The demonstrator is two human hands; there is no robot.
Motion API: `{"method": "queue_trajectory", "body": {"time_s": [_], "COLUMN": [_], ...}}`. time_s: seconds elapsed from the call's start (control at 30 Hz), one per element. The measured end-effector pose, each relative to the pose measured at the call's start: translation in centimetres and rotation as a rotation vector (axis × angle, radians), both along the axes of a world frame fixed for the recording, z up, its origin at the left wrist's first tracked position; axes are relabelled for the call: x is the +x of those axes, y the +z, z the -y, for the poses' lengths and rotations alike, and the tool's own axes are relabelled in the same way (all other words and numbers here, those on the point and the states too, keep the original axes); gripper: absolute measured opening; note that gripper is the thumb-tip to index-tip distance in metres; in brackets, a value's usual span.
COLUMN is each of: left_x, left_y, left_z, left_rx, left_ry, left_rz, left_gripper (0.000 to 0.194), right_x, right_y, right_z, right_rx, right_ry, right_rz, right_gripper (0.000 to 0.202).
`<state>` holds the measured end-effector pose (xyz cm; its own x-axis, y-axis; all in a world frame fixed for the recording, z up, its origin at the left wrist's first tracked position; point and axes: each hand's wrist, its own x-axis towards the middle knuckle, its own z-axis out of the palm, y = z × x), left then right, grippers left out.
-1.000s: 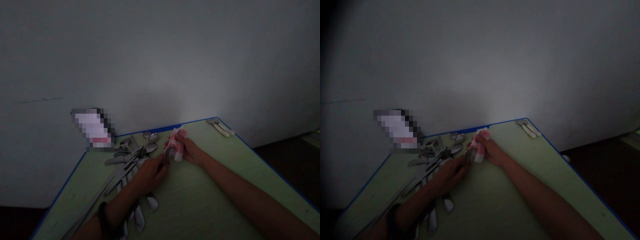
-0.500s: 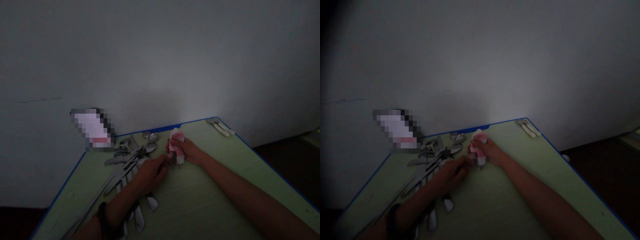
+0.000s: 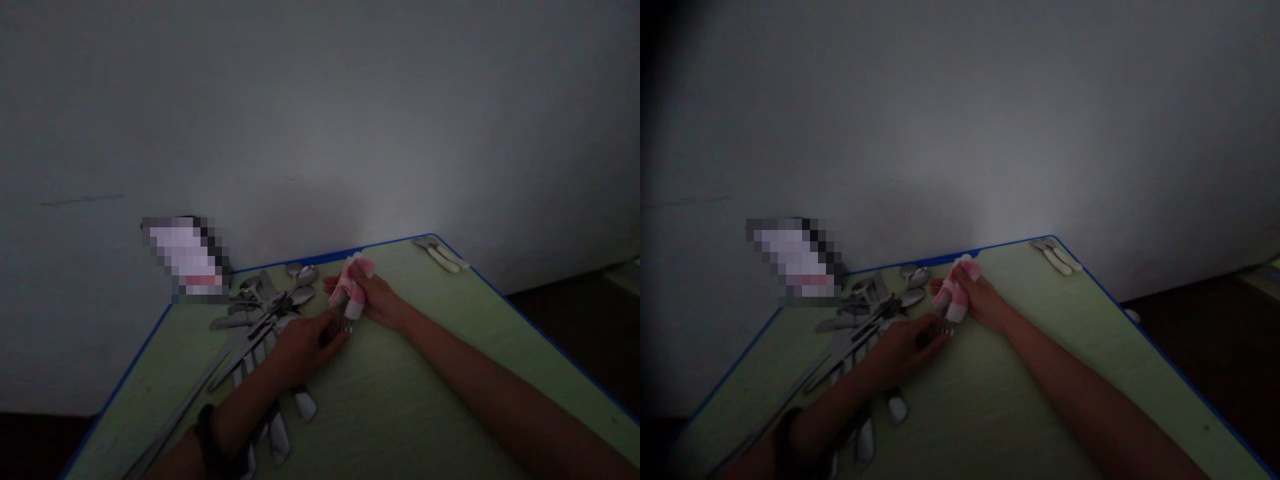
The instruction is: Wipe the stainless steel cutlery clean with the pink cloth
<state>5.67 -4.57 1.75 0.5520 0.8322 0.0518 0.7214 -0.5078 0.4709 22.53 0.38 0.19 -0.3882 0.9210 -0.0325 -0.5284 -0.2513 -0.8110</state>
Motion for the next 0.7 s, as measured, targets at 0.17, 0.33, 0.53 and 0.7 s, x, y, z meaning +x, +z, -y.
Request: {"method": "queue_trajectory", "body": {"time_s": [0.17, 0.33, 0.53, 0.7], "left_x": [-0.07, -0.3, -0.78, -0.7], "left_y": [-0.17, -0.18, -0.51, -0.34], "left_z": [0.0, -0.04, -0.22, -0.18], "left_rx": [0.018, 0.017, 0.036, 0.015], "left_ry": [0.007, 0.023, 0.007, 0.002], "left_rz": [-0.02, 0.051, 0.104, 0.093], "left_gripper": [0.023, 0.018, 0.021, 0.023], "right_x": [0.02, -0.04, 0.05, 0.15], "right_y": [0.18, 0.44, 0.51, 0.78], "right_z": [0.17, 0.28, 0.2, 0.04], "right_rx": [-0.023, -0.066, -0.09, -0.174], "right_ry": [0.005, 0.0, 0.032, 0.022], "right_rz": [-0.003, -0.025, -0.04, -0.053], "right_gripper": [0.035, 0.03, 0.042, 0.06]}}
